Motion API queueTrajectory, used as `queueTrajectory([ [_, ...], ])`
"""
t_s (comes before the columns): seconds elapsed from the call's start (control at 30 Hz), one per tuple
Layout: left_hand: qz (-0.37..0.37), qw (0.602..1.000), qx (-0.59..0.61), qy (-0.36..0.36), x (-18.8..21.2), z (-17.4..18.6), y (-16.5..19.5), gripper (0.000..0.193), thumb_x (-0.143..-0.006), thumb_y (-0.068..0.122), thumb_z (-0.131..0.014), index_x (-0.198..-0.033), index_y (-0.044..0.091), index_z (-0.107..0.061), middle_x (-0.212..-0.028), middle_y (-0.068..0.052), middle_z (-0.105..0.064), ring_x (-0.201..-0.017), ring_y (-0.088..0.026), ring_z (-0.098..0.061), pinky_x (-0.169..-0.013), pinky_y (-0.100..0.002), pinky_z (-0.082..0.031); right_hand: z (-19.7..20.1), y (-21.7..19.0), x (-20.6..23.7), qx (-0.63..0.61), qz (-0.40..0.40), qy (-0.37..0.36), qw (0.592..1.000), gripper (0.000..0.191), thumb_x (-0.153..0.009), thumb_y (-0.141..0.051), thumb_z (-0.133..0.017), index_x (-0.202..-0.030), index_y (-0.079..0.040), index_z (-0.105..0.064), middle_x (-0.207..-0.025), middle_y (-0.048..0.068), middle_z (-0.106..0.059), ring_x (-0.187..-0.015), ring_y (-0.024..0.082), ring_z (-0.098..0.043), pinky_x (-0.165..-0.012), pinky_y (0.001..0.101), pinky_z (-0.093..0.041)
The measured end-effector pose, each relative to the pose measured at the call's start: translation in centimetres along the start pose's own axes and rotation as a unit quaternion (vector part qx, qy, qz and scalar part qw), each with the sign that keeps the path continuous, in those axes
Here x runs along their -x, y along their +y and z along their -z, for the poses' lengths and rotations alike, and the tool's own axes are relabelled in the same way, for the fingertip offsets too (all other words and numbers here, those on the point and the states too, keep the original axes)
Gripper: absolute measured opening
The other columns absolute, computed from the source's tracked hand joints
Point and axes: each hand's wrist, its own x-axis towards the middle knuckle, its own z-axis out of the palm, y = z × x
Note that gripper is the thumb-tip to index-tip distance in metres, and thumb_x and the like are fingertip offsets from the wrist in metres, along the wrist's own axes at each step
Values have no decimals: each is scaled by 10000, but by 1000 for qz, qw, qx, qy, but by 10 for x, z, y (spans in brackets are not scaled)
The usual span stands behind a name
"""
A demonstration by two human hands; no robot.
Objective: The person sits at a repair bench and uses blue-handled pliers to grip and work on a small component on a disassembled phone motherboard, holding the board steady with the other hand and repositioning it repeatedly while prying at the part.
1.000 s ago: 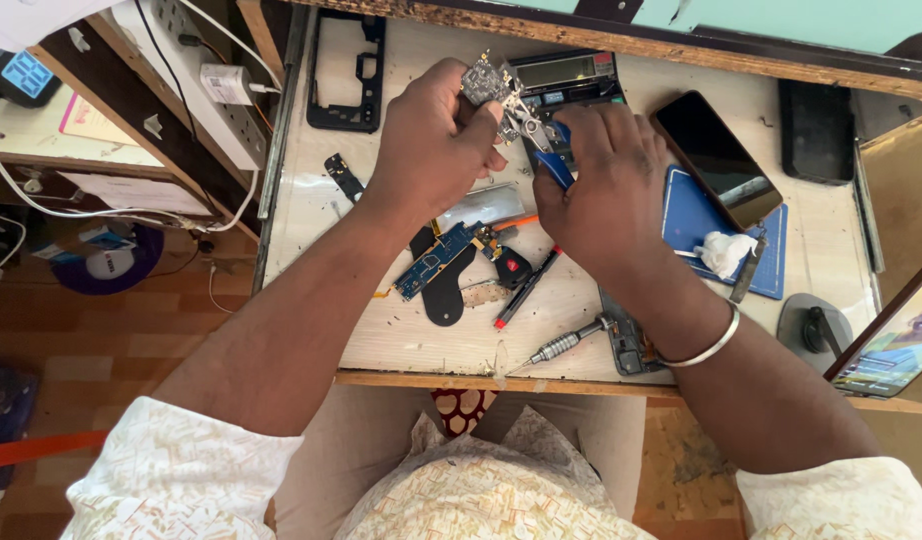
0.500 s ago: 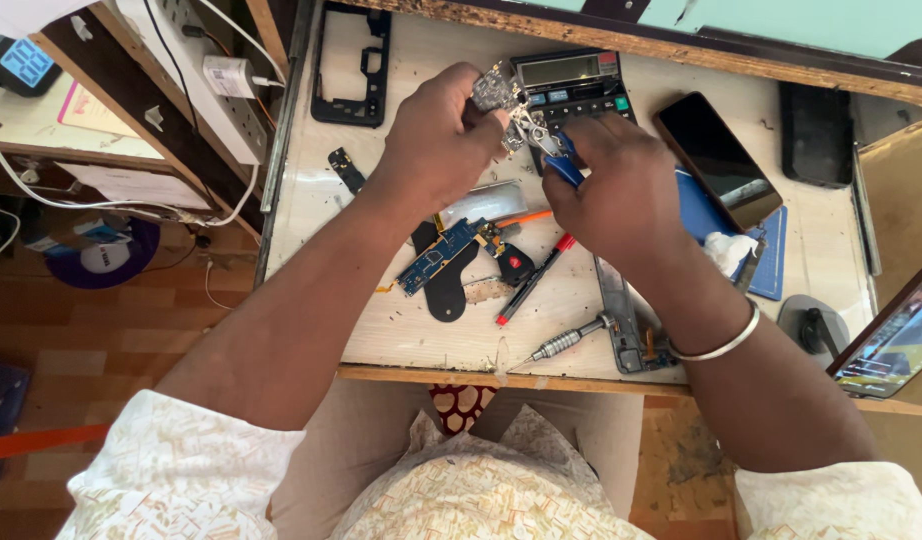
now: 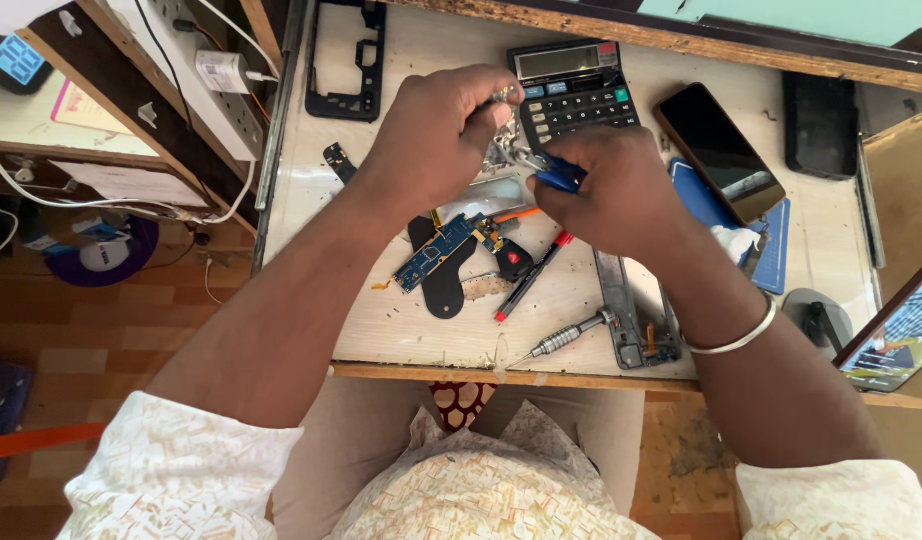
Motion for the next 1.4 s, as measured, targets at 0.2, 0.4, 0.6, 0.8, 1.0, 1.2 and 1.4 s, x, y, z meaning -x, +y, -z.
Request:
queueTrajectory([
  [0.2, -18, 1000, -9, -17, 0, 4, 0, 155, -981, 101, -680, -1122, 48, -718, -835, -123, -735, -673, -196, -685, -650, -344, -535, 3, 3, -3, -1, 25, -32, 999, 216, -805, -138, -824, -942, -6, -721, -770, 144, -659, -622, 269, -649, -578, 372, -502],
  [0.4, 116, 992, 47, 15, -2, 5, 4, 180, -980, 150, -625, -1096, 49, -716, -804, -87, -752, -622, -163, -748, -568, -319, -585, -15, 1, -3, 30, 24, 28, 999, 278, -833, -137, -833, -1044, -14, -701, -894, 127, -657, -694, 286, -651, -638, 391, -523],
  [0.6, 169, 983, 71, 14, -2, 0, 9, 202, -987, 193, -623, -1071, 26, -701, -766, -83, -742, -536, -150, -735, -510, -304, -581, -19, 1, 1, 101, 68, 78, 990, 301, -803, -113, -840, -1053, -27, -695, -930, 128, -644, -866, 344, -643, -757, 448, -512],
  [0.8, 195, 977, 85, 2, -3, -3, 11, 210, -986, 203, -624, -1085, 32, -697, -769, -63, -728, -563, -128, -728, -519, -292, -601, -17, 2, 3, 93, 74, 77, 990, 266, -815, -122, -831, -1017, -26, -686, -906, 116, -649, -845, 335, -655, -744, 442, -520],
  [1.0, 172, 979, 110, 3, -3, -4, 8, 192, -999, 178, -625, -1113, 44, -703, -790, -44, -723, -644, -86, -714, -547, -266, -641, -14, 2, 3, 66, 72, 70, 993, 198, -860, -128, -826, -983, -34, -703, -864, 108, -665, -788, 310, -663, -694, 419, -525],
  [1.2, 108, 987, 118, 6, -1, -5, 3, 187, -1008, 128, -628, -1160, 43, -696, -832, -45, -754, -648, -80, -706, -560, -270, -610, -8, 4, 2, 41, 60, 63, 995, 214, -862, -139, -838, -1001, -20, -727, -867, 134, -688, -724, 300, -682, -645, 392, -533],
  [1.4, 43, 996, 84, -3, -1, -5, 1, 173, -1010, 95, -650, -1167, 38, -695, -831, -62, -743, -621, -85, -662, -564, -282, -554, 2, 3, 1, 0, 46, 32, 998, 225, -857, -124, -830, -1019, -5, -729, -848, 148, -686, -688, 280, -682, -609, 365, -520],
])
